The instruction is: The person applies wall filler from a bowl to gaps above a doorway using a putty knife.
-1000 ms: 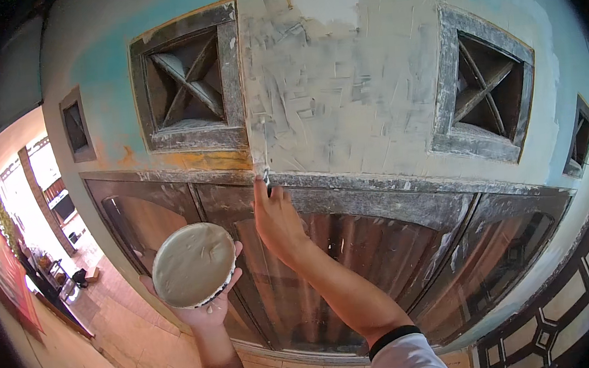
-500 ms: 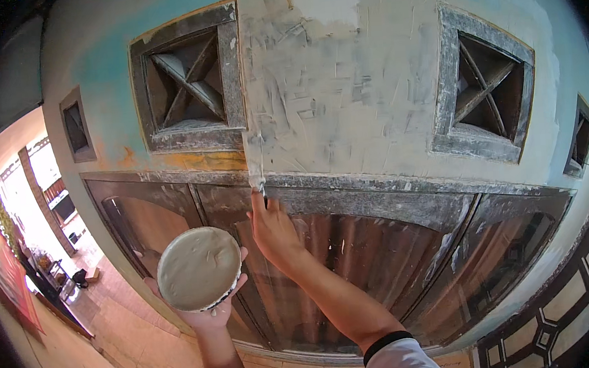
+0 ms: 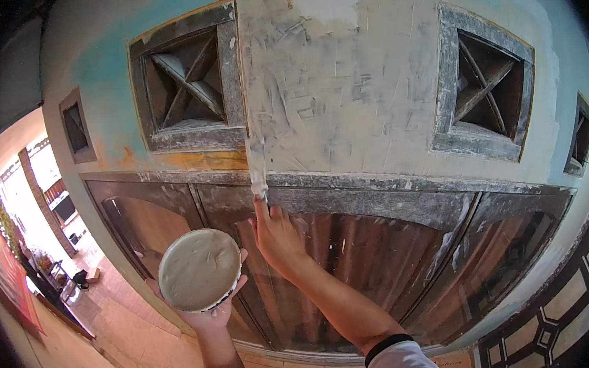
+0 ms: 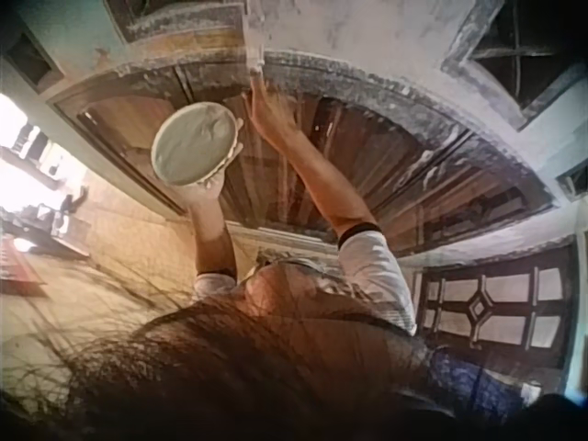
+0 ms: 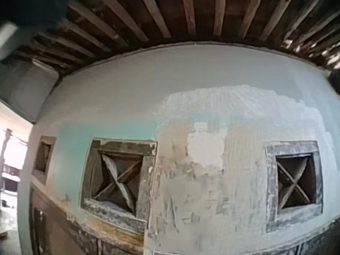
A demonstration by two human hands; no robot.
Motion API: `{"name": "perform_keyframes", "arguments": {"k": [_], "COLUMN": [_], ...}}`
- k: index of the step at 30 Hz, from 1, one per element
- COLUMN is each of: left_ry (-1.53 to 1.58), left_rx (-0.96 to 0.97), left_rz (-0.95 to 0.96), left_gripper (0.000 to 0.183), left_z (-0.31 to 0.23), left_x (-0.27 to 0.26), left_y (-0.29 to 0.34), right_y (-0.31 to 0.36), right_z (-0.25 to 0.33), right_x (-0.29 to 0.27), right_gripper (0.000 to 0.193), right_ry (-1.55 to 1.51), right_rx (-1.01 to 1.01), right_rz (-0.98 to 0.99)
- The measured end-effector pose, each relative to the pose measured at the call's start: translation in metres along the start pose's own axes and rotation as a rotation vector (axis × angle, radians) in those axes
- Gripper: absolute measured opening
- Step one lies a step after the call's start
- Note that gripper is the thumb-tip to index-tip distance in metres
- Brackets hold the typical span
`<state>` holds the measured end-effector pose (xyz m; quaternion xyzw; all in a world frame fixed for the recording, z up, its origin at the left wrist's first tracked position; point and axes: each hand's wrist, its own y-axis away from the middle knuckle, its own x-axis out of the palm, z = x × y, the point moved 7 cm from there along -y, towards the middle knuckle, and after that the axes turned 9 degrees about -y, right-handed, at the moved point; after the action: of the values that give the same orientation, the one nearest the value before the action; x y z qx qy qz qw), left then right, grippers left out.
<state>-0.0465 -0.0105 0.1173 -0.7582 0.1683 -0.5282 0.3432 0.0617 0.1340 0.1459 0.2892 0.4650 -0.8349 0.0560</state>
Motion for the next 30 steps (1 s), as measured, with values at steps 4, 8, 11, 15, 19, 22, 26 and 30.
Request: {"name": "perform_keyframes", "arguments": {"k": [4, 8, 11, 15, 19, 22, 26, 30], "left_ry": [-0.036, -0.031, -0.068, -0.064, -0.011, -0.009, -0.053, -0.093], "left_rx": [-0.017, -0.007, -0.006, -0.004, -0.029, -0.026, -0.02, -0.018], "left_rz": [-0.016, 0.009, 0.014, -0.025, -0.027, -0.037, -0.026, -0.052], "left_gripper": [0.113, 0.113, 0.113, 0.113, 0.113, 0.113, 0.113, 0.113], "left_z": [0.005, 0.007, 0.004, 0.004, 0.009, 0.012, 0.008, 0.005], "left_x": [0.001, 0.005, 0.001, -0.008, -0.003, -0.001, -0.008, -0.02], "left_y": [-0.007, -0.005, 0.0, 0.004, -0.003, -0.003, 0.004, 0.011], "right_y": [-0.063, -0.065, -0.007, 0.02, -0.046, -0.07, -0.017, 0.037], "right_z": [0.024, 0.012, -0.002, -0.009, 0.028, 0.026, -0.005, -0.021], "right_x": [-0.039, -0.033, -0.006, 0.003, -0.036, -0.038, -0.006, 0.015], "right_gripper": [0.047, 0.047, 0.049, 0.051, 0.051, 0.051, 0.051, 0.05], "right_ry": [-0.042, 0.028, 0.082, 0.065, -0.059, 0.015, 0.127, 0.21], "right_rx": [-0.156, -0.111, -0.052, -0.02, -0.203, -0.124, -0.013, -0.064], "right_rz": [-0.196, -0.195, -0.158, -0.083, -0.208, -0.222, -0.138, -0.057]}}
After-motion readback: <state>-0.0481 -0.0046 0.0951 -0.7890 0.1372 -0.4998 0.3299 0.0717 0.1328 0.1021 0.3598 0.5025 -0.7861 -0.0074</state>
